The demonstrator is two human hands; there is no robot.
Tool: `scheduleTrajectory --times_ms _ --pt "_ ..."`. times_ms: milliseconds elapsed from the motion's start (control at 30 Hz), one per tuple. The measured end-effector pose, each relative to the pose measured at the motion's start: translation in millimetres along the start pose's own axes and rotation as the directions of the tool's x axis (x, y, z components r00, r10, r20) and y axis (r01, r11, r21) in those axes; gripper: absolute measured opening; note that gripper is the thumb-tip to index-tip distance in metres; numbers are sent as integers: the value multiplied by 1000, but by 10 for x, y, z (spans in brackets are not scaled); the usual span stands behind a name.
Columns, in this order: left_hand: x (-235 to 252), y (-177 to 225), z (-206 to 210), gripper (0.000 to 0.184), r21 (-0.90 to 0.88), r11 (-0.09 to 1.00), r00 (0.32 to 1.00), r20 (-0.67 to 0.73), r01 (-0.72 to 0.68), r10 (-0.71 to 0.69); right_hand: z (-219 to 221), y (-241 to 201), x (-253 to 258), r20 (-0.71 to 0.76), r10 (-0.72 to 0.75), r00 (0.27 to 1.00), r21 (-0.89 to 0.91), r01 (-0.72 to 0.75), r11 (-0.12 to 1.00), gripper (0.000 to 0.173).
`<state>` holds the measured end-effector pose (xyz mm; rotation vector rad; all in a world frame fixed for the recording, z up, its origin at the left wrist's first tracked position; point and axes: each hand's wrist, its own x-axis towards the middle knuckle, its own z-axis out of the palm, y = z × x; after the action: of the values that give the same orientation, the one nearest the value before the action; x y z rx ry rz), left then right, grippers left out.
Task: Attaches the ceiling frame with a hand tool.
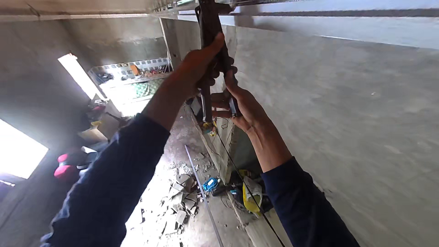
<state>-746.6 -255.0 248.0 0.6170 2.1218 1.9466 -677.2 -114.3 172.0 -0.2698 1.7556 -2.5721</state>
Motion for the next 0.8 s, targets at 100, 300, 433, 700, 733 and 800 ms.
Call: scheduleTrajectory --times_ms 100,300,433,700,733,800 --pt "67 -152 137 42 -195 978 997 -20 -80 77 -9 -10 -10 -146 -27 989 34 32 999 43" --pt "167 -207 473 33 -239 955 972 -196 -177 131 -67 70 48 -165 -186 969 58 198 978 38" --pt "143 -182 292 40 -97 988 992 -12 -123 123 -93 43 52 -182 -168 969 19 174 985 39" --pt "-41 168 -377 62 245 969 972 230 -18 -40 -18 -22 -19 -223 -113 968 74 132 988 39" --pt "-17 104 -176 58 137 991 987 160 2 -24 -11 -34 -4 -185 -78 980 109 99 989 36" --pt "29 -21 87 54 -74 997 999 53 1 3 -75 -70 -38 -34 20 999 166 -14 986 45"
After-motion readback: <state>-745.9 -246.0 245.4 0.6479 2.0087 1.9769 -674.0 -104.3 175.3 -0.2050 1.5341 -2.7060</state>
